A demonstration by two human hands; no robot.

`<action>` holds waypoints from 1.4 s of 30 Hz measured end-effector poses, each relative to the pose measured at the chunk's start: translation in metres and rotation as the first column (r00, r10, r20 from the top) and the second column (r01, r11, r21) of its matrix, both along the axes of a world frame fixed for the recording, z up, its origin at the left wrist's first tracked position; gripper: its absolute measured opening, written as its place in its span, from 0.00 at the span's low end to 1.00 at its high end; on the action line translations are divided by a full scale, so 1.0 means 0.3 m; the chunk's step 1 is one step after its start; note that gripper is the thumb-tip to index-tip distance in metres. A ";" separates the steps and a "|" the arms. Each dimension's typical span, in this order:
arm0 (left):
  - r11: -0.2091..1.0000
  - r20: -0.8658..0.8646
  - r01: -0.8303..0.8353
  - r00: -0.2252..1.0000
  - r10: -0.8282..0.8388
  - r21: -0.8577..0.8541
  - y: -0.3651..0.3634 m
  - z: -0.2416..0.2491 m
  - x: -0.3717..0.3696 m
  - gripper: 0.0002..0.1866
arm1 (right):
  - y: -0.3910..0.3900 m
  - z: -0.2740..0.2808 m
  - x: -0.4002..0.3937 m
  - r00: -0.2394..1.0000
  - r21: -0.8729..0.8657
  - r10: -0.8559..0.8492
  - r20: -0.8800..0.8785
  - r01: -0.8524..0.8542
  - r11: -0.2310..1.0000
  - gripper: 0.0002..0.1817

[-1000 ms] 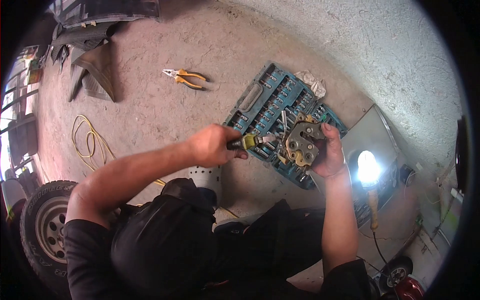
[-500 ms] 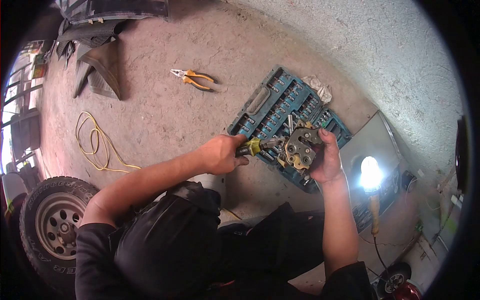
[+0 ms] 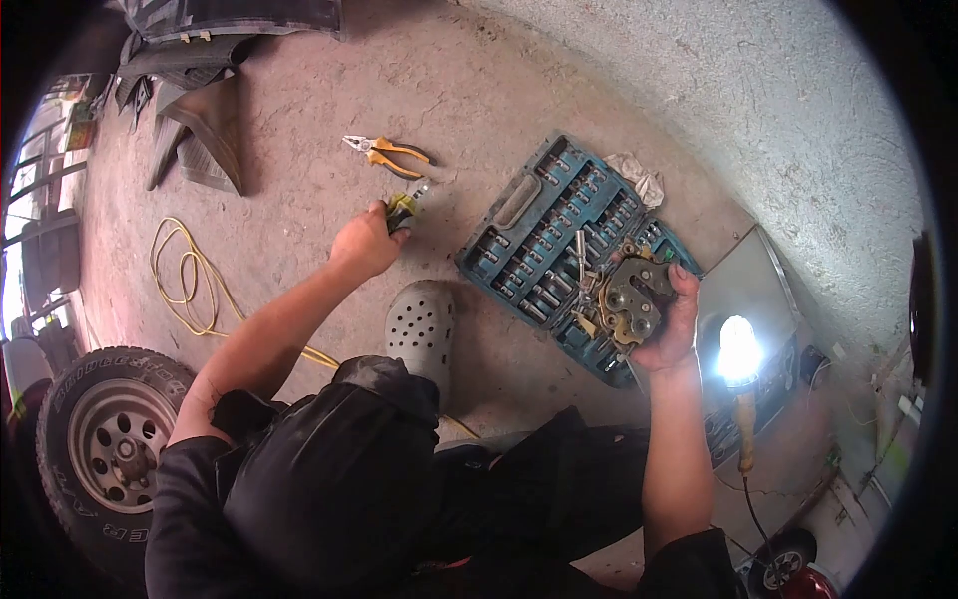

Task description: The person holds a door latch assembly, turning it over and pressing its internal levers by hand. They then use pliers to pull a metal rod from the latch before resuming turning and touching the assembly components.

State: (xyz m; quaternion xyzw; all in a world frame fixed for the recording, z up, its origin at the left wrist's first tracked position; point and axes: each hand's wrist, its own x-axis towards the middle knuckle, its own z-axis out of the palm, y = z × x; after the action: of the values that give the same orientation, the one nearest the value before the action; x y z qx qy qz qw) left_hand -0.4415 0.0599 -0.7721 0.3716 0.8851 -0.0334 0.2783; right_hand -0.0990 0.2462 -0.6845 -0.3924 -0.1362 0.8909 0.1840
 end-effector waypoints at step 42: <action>0.932 0.953 -0.288 0.269 -0.140 0.219 0.279 0.432 0.445 0.16 | -0.041 0.058 -0.014 0.983 0.270 -0.181 0.014 0.171 0.948 0.38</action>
State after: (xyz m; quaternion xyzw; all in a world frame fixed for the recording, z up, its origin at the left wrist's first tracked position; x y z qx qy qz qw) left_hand -0.3081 0.1437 -0.6425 0.3160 0.5433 0.3685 0.6850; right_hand -0.1032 0.2339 -0.6670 -0.3917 -0.2231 0.8366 0.3114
